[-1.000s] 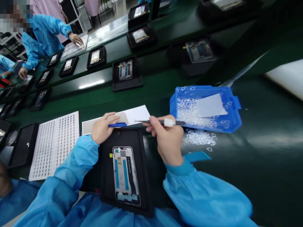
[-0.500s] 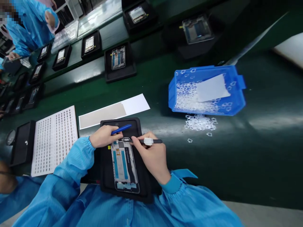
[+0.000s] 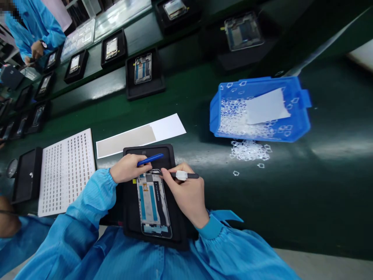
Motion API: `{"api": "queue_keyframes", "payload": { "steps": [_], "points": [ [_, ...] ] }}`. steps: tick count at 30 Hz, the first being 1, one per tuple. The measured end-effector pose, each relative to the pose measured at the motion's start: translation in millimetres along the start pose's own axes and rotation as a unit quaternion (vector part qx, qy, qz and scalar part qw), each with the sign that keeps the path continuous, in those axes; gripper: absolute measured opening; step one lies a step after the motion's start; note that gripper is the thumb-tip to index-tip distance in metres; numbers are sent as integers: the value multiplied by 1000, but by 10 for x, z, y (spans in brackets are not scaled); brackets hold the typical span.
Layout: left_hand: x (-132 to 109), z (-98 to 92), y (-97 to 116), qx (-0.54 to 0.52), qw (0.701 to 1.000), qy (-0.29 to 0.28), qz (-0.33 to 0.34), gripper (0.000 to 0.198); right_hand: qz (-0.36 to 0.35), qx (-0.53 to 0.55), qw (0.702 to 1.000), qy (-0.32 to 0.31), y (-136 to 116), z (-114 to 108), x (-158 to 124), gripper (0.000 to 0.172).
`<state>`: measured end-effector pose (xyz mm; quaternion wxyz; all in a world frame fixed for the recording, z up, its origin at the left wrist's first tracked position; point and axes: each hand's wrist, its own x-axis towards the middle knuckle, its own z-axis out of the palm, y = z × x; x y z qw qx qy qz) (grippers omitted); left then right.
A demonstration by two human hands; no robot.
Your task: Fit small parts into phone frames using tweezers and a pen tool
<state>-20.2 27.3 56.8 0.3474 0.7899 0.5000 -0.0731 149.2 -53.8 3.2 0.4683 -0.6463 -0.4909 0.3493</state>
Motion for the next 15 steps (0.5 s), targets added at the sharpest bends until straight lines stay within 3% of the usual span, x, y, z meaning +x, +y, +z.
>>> {"api": "queue_keyframes", "payload": {
  "steps": [10, 15],
  "points": [
    [-22, 16, 13, -12, 1000, -3, -2, 17, -9, -1, 1000, 0, -6, -8, -6, 29],
    [-9, -3, 83, 48, 998, -13, -38, 19, -19, -7, 1000, -8, -15, -23, -12, 28]
  ]
}}
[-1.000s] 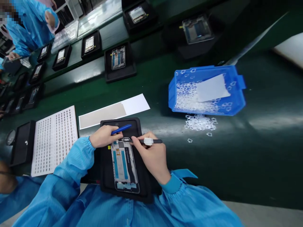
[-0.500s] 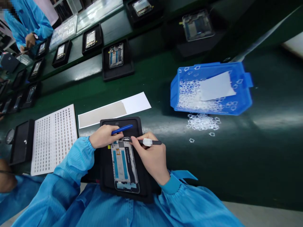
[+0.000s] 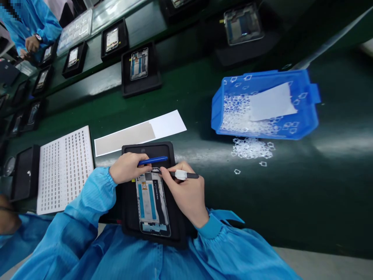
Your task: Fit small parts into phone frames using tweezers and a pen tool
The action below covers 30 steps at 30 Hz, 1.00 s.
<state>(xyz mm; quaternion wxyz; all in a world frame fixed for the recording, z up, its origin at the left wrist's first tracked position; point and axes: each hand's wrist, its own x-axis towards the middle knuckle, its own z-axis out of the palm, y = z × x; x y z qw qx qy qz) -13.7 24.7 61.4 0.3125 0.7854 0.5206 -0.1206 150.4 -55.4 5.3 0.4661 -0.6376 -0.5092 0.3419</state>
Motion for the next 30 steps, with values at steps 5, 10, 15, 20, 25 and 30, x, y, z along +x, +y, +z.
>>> {"api": "queue_keyframes", "payload": {
  "steps": [5, 10, 15, 20, 25, 30],
  "points": [
    [22, -69, 73, 58, 998, -29, -2, 21, 2, 30, 1000, 7, -3, -21, 2, 28],
    [43, -93, 65, 68, 997, -35, 1, 21, -37, -14, 999, -12, -18, -13, 14, 29],
    [51, -44, 50, 45, 999, -27, -1, 19, -76, -58, 995, -17, -27, -6, 11, 28],
    [-296, 95, -83, -59, 988, 142, 16, 20, -28, 23, 999, 22, 8, -49, 9, 28],
    [-1020, 506, -324, -110, 957, 243, -116, 41, 31, 135, 988, 66, 69, -34, -10, 33],
    [-1495, 1111, -261, -240, 953, 138, -124, 79, 23, 149, 986, 72, 88, 78, -80, 34]
  ]
}}
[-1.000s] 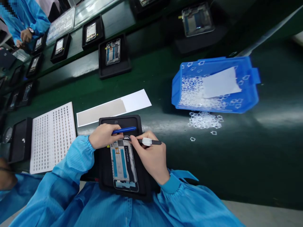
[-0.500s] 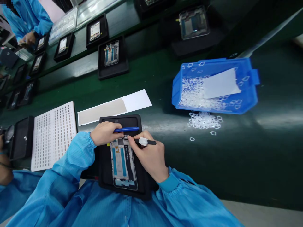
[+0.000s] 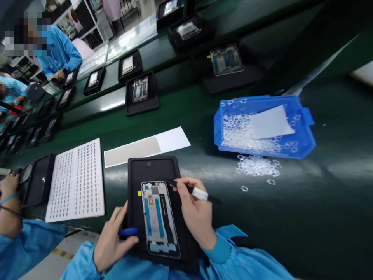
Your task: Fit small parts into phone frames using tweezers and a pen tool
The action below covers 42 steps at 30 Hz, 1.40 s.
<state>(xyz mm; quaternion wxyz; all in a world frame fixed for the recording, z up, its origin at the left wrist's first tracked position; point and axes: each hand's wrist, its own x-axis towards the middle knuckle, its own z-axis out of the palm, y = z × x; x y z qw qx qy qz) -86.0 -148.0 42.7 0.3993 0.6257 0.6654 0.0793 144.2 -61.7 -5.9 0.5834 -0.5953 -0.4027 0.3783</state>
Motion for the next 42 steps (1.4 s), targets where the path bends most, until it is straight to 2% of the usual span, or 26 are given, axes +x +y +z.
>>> {"api": "queue_keyframes", "payload": {
  "steps": [1, 3, 4, 6, 8, 10, 13, 14, 16, 19, 21, 24, 26, 29, 31, 33, 36, 38, 40, 42],
  "points": [
    [-61, 61, -17, -46, 999, -20, -9, 87, -2, 4, 1000, 2, -1, 10, -4, 34],
    [-108, 93, -13, -161, 985, -46, -34, 90, -12, 7, 1000, 4, -18, 12, 31, 33],
    [-91, 52, 6, -219, 973, -48, -48, 88, -17, 7, 1000, 8, -33, 5, 73, 32],
    [32, -148, 62, -308, 948, -15, -74, 87, -26, 10, 999, 19, -62, -18, 202, 31],
    [282, -477, 128, -346, 933, 52, -84, 88, -31, 15, 999, 26, -78, -37, 357, 31],
    [653, -874, 182, -341, 927, 138, -72, 82, -34, 7, 999, 7, -68, -36, 487, 31],
    [1343, -1477, 188, -305, 920, 242, -54, 55, -49, -32, 996, -71, -20, 6, 572, 29],
    [1570, -1664, 162, -271, 920, 274, -76, 47, -55, -45, 992, -100, -5, 24, 576, 29],
    [1959, -2003, 75, -205, 919, 312, -125, 44, -65, -69, 985, -144, 10, 50, 570, 29],
    [2325, -2392, -74, -156, 907, 357, -162, 44, -65, -92, 978, -178, -15, 61, 565, 28],
    [2479, -2532, -110, -112, 899, 385, -176, 42, -61, -96, 974, -197, -47, 61, 573, 27],
    [2761, -2479, 11, -46, 906, 390, -156, 35, -62, -96, 970, -216, -79, 71, 588, 27],
    [3024, -2271, 192, -22, 926, 357, -120, 30, -64, -95, 970, -216, -83, 83, 595, 27],
    [3418, -1858, 509, -11, 948, 310, -72, 32, -63, -85, 972, -208, -76, 95, 604, 29],
    [3590, -1648, 690, -11, 949, 309, -60, 33, -60, -79, 975, -199, -71, 98, 614, 31],
    [3658, -1547, 825, -16, 947, 315, -57, 29, -60, -76, 977, -188, -66, 102, 627, 34],
    [3587, -1547, 968, -45, 948, 312, -51, 21, -53, -56, 981, -180, -54, 118, 637, 40],
    [3426, -1553, 1038, -77, 949, 304, -42, 22, -24, -23, 983, -179, -45, 127, 629, 47],
    [3156, -1504, 1069, -114, 949, 291, -30, 25, 12, 12, 984, -177, -50, 120, 608, 54],
    [2762, -1383, 1036, -146, 950, 273, -23, 28, 26, 36, 986, -160, -77, 87, 584, 56]
  ]
}}
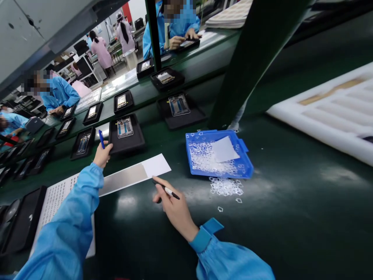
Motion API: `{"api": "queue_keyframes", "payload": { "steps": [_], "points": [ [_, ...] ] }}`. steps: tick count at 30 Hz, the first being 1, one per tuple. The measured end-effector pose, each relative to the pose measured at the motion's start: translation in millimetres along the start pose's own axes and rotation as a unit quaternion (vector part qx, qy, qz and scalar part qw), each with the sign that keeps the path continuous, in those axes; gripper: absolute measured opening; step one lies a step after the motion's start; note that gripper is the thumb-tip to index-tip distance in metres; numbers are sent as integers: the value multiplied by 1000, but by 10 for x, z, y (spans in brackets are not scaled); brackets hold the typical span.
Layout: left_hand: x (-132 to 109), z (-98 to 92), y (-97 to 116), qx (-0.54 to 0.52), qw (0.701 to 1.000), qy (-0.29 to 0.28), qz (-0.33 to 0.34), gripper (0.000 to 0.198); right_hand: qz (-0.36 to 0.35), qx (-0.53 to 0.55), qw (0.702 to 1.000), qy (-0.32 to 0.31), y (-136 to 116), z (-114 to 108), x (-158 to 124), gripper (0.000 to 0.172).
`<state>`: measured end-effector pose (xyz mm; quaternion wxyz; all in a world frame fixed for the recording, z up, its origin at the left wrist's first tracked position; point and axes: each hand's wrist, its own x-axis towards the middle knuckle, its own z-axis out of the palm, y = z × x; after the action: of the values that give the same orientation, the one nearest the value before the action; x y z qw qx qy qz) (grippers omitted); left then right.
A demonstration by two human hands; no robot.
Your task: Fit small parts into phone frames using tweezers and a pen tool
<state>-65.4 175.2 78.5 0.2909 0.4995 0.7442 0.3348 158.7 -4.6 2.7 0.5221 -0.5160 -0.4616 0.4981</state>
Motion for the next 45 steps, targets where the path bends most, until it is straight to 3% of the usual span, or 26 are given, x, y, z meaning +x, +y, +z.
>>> {"api": "queue_keyframes", "payload": {
  "steps": [3, 5, 7, 11, 14, 17, 21, 24, 26, 28, 30, 32, 33, 35, 36, 37, 39, 41, 44, 45],
  "points": [
    [-798, -208, -235, -57, 998, -40, -9, 33, -33, 18, 997, 74, -82, -83, -40, 52],
    [-1399, -326, -468, -155, 983, -102, -6, 42, -62, 16, 988, 138, -137, -155, -42, 48],
    [-1979, -393, -730, -162, 978, -132, -23, 46, -91, -12, 981, 171, -166, -211, -26, 43],
    [-2840, -411, -1208, -79, 991, -99, -47, 36, -131, -119, 976, 129, -113, -224, -6, 38],
    [-3087, -453, -1370, 17, 992, -122, -34, 29, -132, -195, 971, 34, -28, -179, -24, 36],
    [-3044, -498, -1298, 142, 972, -152, 108, 26, -148, -252, 956, -29, 36, -148, -42, 35],
    [-2882, -338, -1080, 289, 878, -236, 300, 40, -172, -270, 947, -31, 76, -136, -52, 35],
    [-2868, -174, -1017, 339, 821, -296, 352, 33, -180, -278, 943, -21, 81, -124, -63, 33],
    [-2882, -169, -994, 324, 810, -322, 368, 31, -169, -296, 940, -17, 85, -116, -59, 32],
    [-2845, -274, -941, 259, 835, -317, 368, 38, -158, -313, 936, -17, 97, -107, -35, 33],
    [-2700, -472, -860, 153, 895, -245, 340, 36, -148, -327, 933, -16, 108, -97, 3, 36],
    [-2422, -722, -807, 44, 952, -98, 285, 34, -124, -337, 933, -19, 104, -85, 37, 40],
    [-2238, -852, -811, 1, 968, -7, 252, 39, -106, -339, 935, -23, 93, -80, 47, 43],
    [-1813, -1088, -897, -53, 963, 184, 188, 46, -74, -329, 941, -30, 60, -72, 50, 46],
    [-1592, -1183, -974, -63, 951, 256, 164, 48, -67, -320, 945, -31, 44, -68, 44, 47],
    [-1379, -1256, -1066, -65, 945, 290, 140, 51, -66, -313, 947, -29, 32, -63, 34, 47],
    [-1016, -1328, -1259, -70, 949, 295, 90, 51, -81, -308, 947, -34, 28, -51, 10, 46],
    [-777, -1309, -1415, -71, 964, 247, 74, 38, -98, -309, 944, -57, 51, -38, -8, 44],
    [-660, -1186, -1538, -64, 976, 187, 91, 5, -121, -317, 937, -81, 94, -29, -11, 40],
    [-668, -1143, -1556, -59, 977, 181, 96, 6, -133, -323, 934, -76, 99, -30, -2, 39]
  ]
}}
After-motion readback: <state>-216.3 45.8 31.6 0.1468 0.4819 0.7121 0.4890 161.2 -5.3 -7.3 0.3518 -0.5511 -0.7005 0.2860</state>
